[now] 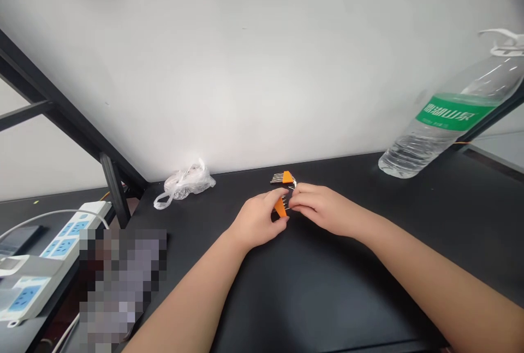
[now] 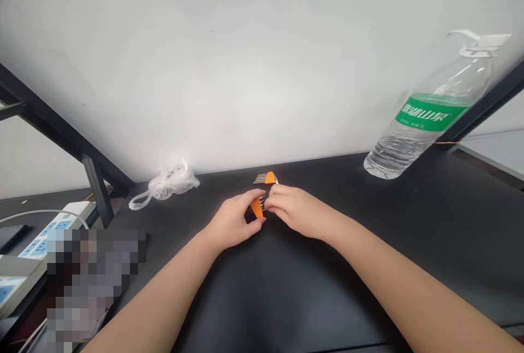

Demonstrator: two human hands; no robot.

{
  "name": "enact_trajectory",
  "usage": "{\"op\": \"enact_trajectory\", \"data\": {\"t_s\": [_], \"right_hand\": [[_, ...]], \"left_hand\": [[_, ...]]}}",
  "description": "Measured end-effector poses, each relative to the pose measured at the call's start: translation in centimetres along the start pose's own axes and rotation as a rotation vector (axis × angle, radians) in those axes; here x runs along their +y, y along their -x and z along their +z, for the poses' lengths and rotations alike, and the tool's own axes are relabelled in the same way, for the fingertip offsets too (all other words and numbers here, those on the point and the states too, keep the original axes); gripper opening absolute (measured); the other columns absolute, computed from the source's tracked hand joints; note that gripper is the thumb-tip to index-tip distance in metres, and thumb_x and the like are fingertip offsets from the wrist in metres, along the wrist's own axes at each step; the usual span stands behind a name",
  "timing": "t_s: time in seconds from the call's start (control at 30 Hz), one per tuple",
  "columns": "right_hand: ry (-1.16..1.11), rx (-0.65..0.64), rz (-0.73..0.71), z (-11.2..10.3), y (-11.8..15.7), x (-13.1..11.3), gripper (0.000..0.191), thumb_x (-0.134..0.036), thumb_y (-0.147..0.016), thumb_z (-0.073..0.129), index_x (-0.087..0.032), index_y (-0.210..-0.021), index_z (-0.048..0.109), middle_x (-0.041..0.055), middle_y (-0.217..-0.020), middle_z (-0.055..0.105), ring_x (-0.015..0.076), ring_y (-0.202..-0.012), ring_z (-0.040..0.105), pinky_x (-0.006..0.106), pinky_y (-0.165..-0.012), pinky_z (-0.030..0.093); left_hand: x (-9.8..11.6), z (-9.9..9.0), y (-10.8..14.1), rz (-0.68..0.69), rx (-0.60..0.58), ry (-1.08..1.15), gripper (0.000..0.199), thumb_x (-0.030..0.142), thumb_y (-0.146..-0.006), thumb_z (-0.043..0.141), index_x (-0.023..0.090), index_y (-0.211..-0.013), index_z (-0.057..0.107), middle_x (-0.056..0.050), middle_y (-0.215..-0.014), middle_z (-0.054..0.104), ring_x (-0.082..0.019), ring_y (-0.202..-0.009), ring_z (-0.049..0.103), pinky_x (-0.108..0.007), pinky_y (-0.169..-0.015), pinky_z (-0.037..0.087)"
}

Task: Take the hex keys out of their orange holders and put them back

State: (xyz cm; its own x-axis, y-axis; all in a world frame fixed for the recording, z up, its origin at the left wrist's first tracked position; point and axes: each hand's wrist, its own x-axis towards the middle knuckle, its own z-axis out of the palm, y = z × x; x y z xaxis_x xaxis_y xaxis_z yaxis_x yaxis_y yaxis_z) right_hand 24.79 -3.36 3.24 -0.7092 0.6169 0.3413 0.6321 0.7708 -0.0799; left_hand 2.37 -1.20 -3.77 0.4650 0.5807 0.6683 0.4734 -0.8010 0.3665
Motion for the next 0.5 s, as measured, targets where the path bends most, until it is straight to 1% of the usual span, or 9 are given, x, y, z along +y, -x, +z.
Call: {"op": "enact_trajectory", "data": {"t_s": [0.07, 0.17, 0.23, 0.3, 0.37, 0.43, 0.5], "right_hand": [[-0.075, 0.010, 0.016, 0.6, -0.3, -0.1, 0.021, -0.017, -0.100, 0.049, -0.023, -0.097, 0.069, 0.0046, -0.102, 0.067, 0.0185, -0.090, 0.063, 0.033, -0.078, 0.051], [-0.185, 0.076, 0.086, 1.6, -0.8, 0.0, 0.014, -0.016, -0.096, 0.054, -0.022, -0.092, 0.065, 0.0027, -0.097, 0.066, 0.0161, -0.081, 0.061, 0.030, -0.071, 0.050], [-0.210, 0.130, 0.108, 2.0, -1.0, 0.3, 0.013, -0.015, -0.095, 0.055, -0.022, -0.090, 0.065, 0.0021, -0.095, 0.066, 0.0151, -0.079, 0.061, 0.029, -0.069, 0.050], [-0.164, 0.146, 0.089, 2.1, -0.9, 1.0, 0.013, -0.017, -0.095, 0.056, -0.022, -0.089, 0.067, 0.0028, -0.097, 0.066, 0.0158, -0.082, 0.062, 0.030, -0.072, 0.050], [-0.055, 0.135, 0.093, 1.7, -0.6, 2.1, 0.013, -0.021, -0.095, 0.057, -0.022, -0.091, 0.069, 0.0037, -0.099, 0.066, 0.0163, -0.083, 0.062, 0.031, -0.073, 0.050], [0.067, 0.131, 0.163, 1.2, -0.1, 3.6, 0.015, -0.027, -0.096, 0.057, -0.023, -0.093, 0.071, 0.0044, -0.100, 0.065, 0.0155, -0.076, 0.061, 0.031, -0.069, 0.050], [0.158, 0.148, 0.235, 0.9, 0.1, 5.0, 0.017, -0.033, -0.096, 0.058, -0.023, -0.096, 0.073, 0.0042, -0.098, 0.065, 0.0153, -0.072, 0.060, 0.031, -0.067, 0.049]], "left_hand": [[0.1, 0.0, -0.1, -0.003, 0.009, 0.018, 0.058, 0.026, -0.088, 0.066, 0.026, -0.143, 0.050, -0.004, -0.128, 0.071, -0.023, -0.109, 0.070, -0.037, -0.093, 0.058], [0.0, -0.1, -0.2, -0.023, 0.048, 0.039, 0.057, 0.027, -0.087, 0.067, 0.026, -0.142, 0.051, -0.005, -0.131, 0.070, -0.024, -0.112, 0.070, -0.037, -0.093, 0.059], [-0.2, -0.1, -0.2, -0.029, 0.069, 0.047, 0.057, 0.028, -0.087, 0.068, 0.027, -0.141, 0.052, -0.005, -0.133, 0.069, -0.024, -0.114, 0.070, -0.037, -0.093, 0.059], [-0.3, -0.1, -0.2, -0.025, 0.079, 0.052, 0.058, 0.028, -0.087, 0.069, 0.027, -0.142, 0.051, -0.005, -0.133, 0.068, -0.024, -0.113, 0.069, -0.037, -0.094, 0.059], [-0.4, 0.0, -0.1, -0.025, 0.088, 0.042, 0.059, 0.027, -0.087, 0.069, 0.027, -0.143, 0.050, -0.005, -0.133, 0.068, -0.023, -0.112, 0.069, -0.038, -0.095, 0.059], [-0.5, 0.0, -0.1, -0.024, 0.101, 0.021, 0.058, 0.025, -0.088, 0.067, 0.027, -0.143, 0.051, -0.005, -0.131, 0.068, -0.022, -0.110, 0.069, -0.038, -0.095, 0.058], [-0.6, 0.1, -0.1, -0.014, 0.115, -0.001, 0.050, 0.023, -0.090, 0.063, 0.029, -0.139, 0.056, -0.005, -0.131, 0.066, -0.021, -0.106, 0.069, -0.037, -0.093, 0.059]]}}
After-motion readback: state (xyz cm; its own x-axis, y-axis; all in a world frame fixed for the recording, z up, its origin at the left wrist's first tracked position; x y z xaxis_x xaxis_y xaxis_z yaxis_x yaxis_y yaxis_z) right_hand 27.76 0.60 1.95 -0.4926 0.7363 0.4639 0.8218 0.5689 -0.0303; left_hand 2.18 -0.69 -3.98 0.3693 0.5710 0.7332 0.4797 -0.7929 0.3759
